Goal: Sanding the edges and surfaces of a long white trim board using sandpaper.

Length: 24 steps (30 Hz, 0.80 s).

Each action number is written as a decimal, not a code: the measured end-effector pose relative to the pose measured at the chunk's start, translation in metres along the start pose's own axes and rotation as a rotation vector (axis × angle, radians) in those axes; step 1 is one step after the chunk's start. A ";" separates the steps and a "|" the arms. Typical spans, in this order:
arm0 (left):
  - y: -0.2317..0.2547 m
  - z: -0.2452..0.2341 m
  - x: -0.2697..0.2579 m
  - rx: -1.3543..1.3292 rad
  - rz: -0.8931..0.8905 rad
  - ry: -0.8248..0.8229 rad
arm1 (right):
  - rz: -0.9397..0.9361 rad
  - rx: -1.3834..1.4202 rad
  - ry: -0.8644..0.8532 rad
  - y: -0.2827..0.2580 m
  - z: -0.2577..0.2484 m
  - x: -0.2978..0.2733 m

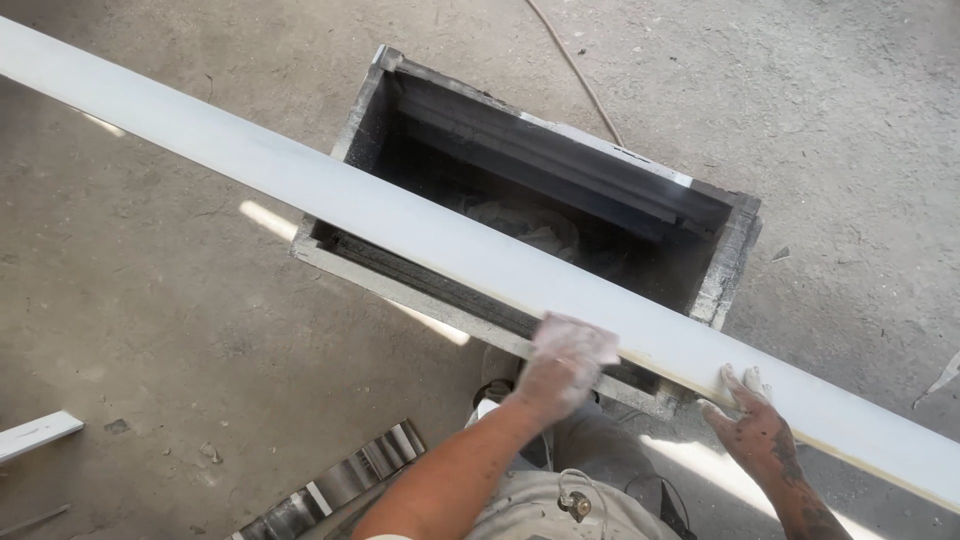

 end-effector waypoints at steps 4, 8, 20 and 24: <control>-0.005 -0.051 0.008 0.043 0.198 -0.288 | -0.013 -0.014 -0.011 0.000 -0.004 0.001; -0.125 -0.235 0.014 0.116 -0.366 0.005 | 0.027 0.019 -0.004 -0.001 -0.006 0.000; 0.025 -0.015 0.011 0.129 0.214 -0.350 | 0.009 0.005 -0.019 0.004 -0.004 0.006; -0.095 -0.158 -0.005 0.260 0.404 -0.263 | 0.031 0.081 -0.015 0.003 -0.007 0.004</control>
Point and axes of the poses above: each hand's wrist, its own x-axis towards the middle knuckle, its own z-axis out of the palm, y = z × x, the point moved 10 cm from there along x, towards the middle knuckle, and after that the axes turned 11 degrees about -x, right-handed, at the moved point
